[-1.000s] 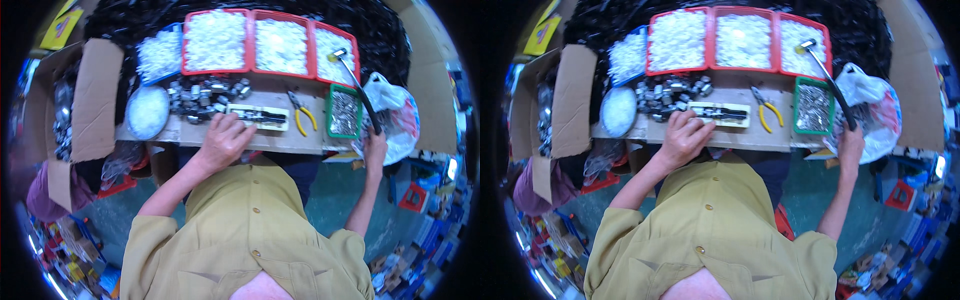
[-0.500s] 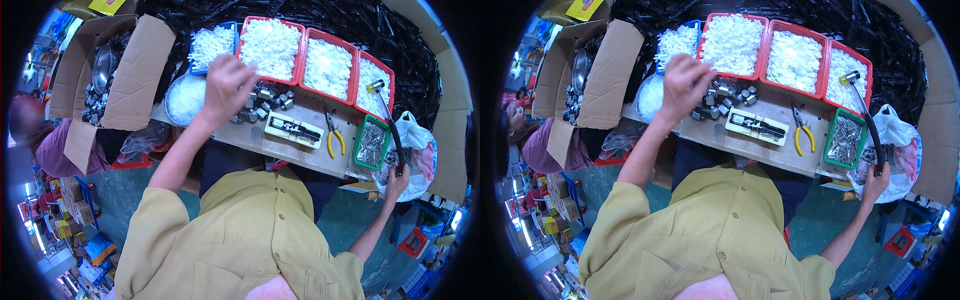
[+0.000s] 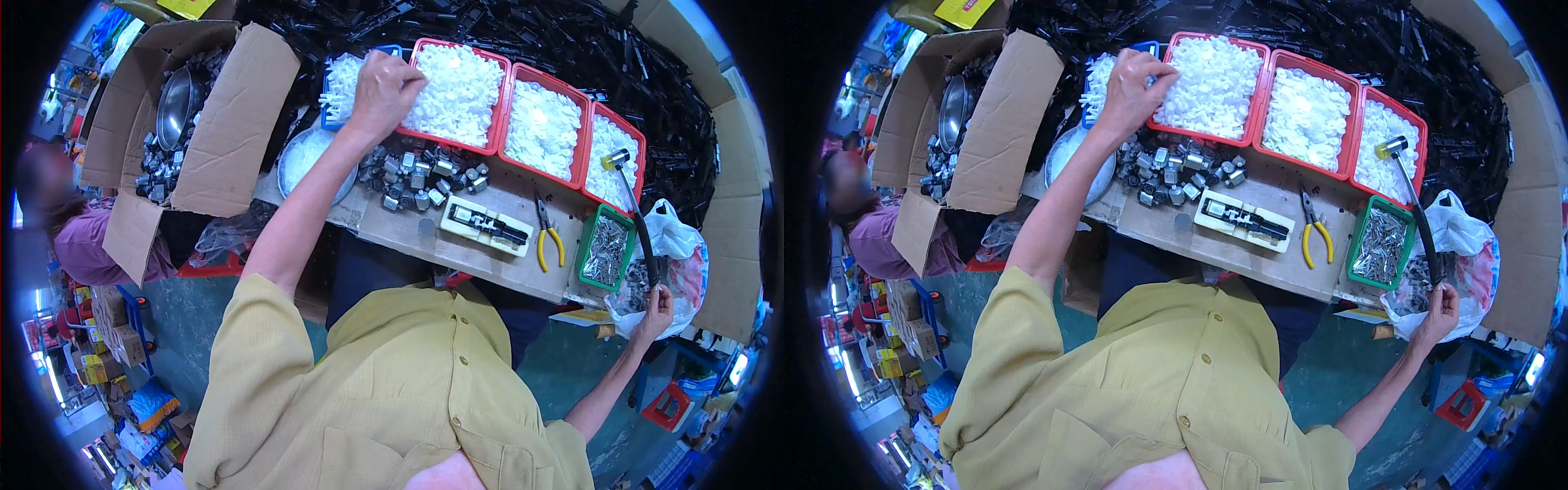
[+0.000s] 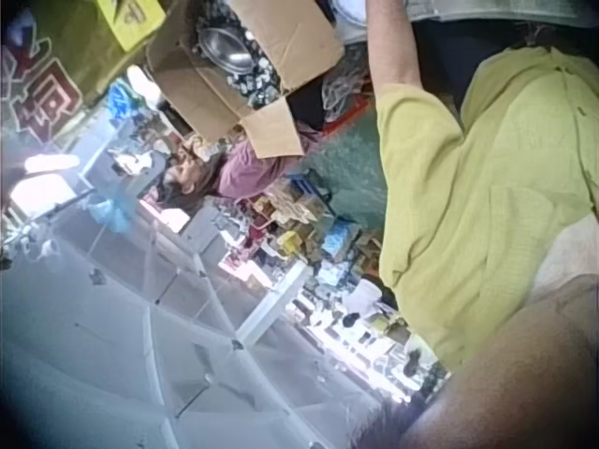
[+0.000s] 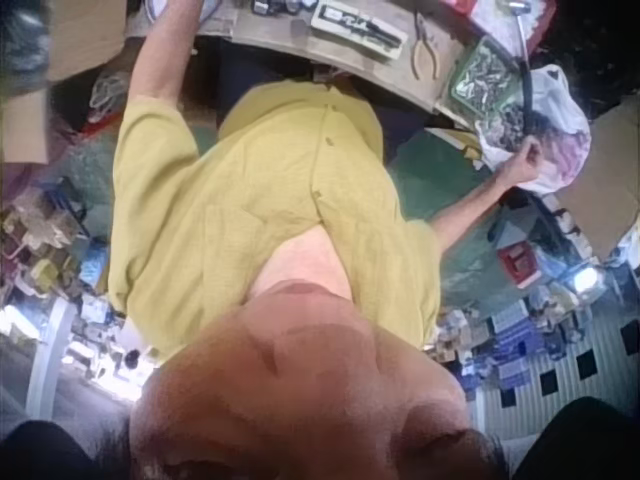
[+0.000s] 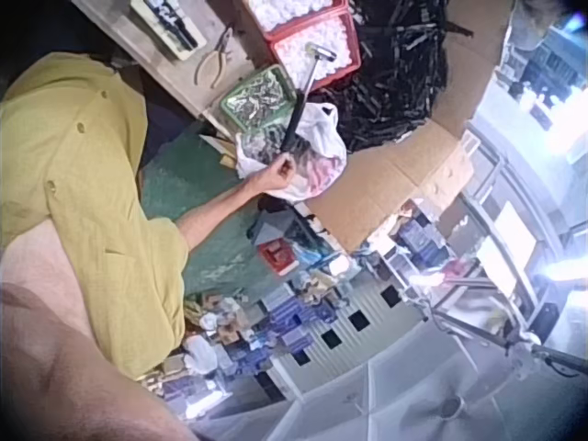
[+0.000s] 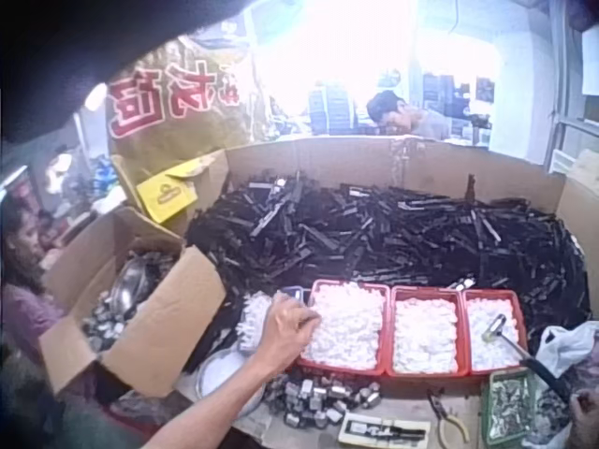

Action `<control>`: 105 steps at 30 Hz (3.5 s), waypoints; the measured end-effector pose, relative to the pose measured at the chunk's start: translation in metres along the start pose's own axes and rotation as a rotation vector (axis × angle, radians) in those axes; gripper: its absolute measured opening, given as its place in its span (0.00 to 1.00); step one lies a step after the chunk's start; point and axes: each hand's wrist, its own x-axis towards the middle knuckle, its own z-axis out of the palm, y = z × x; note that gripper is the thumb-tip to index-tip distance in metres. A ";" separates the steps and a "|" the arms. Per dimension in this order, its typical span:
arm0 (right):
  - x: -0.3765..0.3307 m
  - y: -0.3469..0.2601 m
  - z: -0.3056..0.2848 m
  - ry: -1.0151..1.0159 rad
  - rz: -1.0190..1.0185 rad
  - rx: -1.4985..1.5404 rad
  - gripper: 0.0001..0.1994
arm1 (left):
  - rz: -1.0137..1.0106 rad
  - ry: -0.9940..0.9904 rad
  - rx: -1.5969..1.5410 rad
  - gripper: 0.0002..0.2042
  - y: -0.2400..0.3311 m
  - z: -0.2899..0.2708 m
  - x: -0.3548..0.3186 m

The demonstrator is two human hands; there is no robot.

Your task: The person assembles small metal lock bodies by inserting pins and white plastic components into a wooden jig. They use a hammer to tap the pins into place and pliers to adjust parts, then place the finished units into a cardboard box.

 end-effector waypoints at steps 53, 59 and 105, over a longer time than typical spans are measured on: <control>-0.013 -0.027 -0.013 0.134 -0.092 -0.013 0.07 | -0.163 -0.215 -0.053 0.09 -0.035 -0.064 0.036; -0.010 -0.048 0.003 0.122 -0.133 0.023 0.07 | -0.401 -0.209 -0.261 0.10 -0.023 -0.106 -0.006; -0.149 -0.194 0.269 -0.601 0.186 0.932 0.07 | -0.860 -0.128 -1.614 0.08 0.138 -0.029 -0.098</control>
